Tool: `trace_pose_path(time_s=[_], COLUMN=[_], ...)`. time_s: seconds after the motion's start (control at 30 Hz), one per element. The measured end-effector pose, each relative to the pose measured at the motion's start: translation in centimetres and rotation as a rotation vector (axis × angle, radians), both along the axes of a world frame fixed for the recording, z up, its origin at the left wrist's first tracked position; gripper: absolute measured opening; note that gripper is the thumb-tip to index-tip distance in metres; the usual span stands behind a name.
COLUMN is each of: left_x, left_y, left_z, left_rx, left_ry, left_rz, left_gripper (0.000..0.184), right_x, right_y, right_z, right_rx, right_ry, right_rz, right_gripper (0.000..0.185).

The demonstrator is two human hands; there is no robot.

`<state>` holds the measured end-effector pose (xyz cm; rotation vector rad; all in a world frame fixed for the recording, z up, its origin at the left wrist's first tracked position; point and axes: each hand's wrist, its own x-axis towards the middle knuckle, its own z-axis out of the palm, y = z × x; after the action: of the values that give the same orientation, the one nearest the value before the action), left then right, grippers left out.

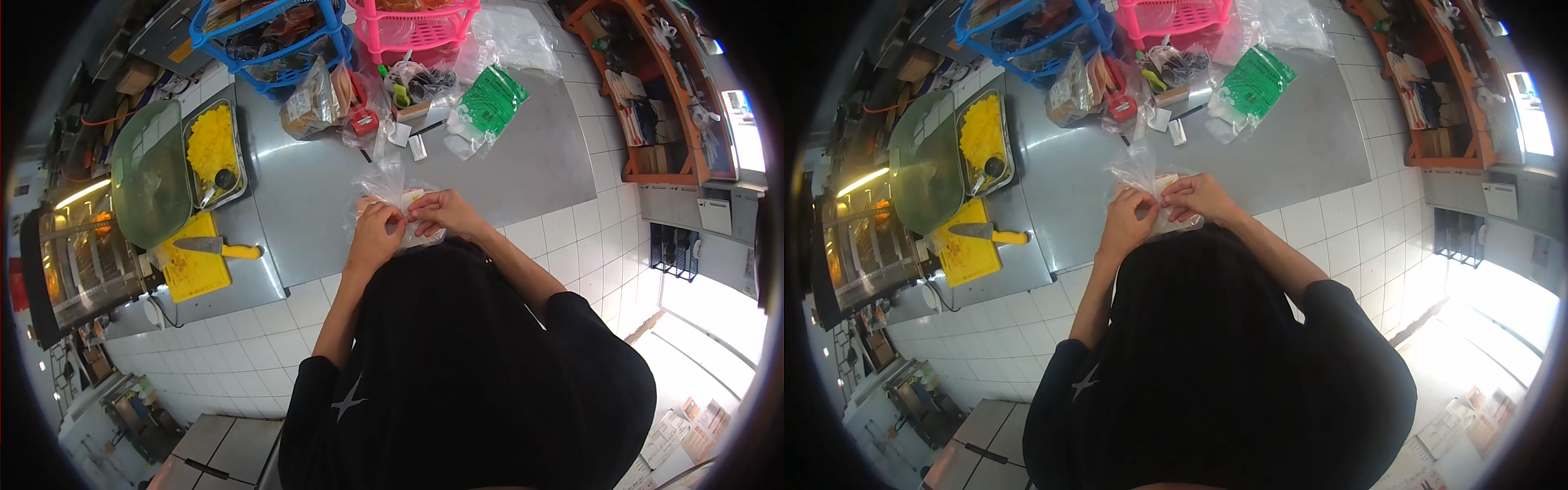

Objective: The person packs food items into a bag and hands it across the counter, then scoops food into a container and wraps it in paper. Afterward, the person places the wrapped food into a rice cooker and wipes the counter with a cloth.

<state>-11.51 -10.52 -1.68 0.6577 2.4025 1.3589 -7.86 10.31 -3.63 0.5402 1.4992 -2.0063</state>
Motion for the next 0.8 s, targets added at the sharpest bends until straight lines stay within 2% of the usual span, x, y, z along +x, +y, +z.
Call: trace_pose_path(time_s=[0.13, 0.27, 0.53, 0.8], left_x=[-0.3, -0.4, -0.6, -0.5], left_y=[0.2, 0.2, -0.3, 0.6], left_z=[0.6, -0.2, -0.1, -0.1], left_rx=[-0.013, -0.037, -0.037, -0.052], left_ry=[-0.049, 0.021, 0.018, -0.051], left_rz=[0.001, -0.022, -0.059, 0.008], left_gripper=[0.012, 0.013, 0.012, 0.011], right_x=[0.1, 0.0, 0.2, 0.2], right_y=[-0.2, -0.5, -0.2, -0.4], right_z=[0.0, 0.1, 0.0, 0.0], right_rx=[0.032, 0.076, 0.033, 0.072], right_ry=[0.041, 0.056, 0.059, 0.118], right_rz=[0.023, 0.033, 0.048, 0.065], right_gripper=[0.023, 0.023, 0.022, 0.022])
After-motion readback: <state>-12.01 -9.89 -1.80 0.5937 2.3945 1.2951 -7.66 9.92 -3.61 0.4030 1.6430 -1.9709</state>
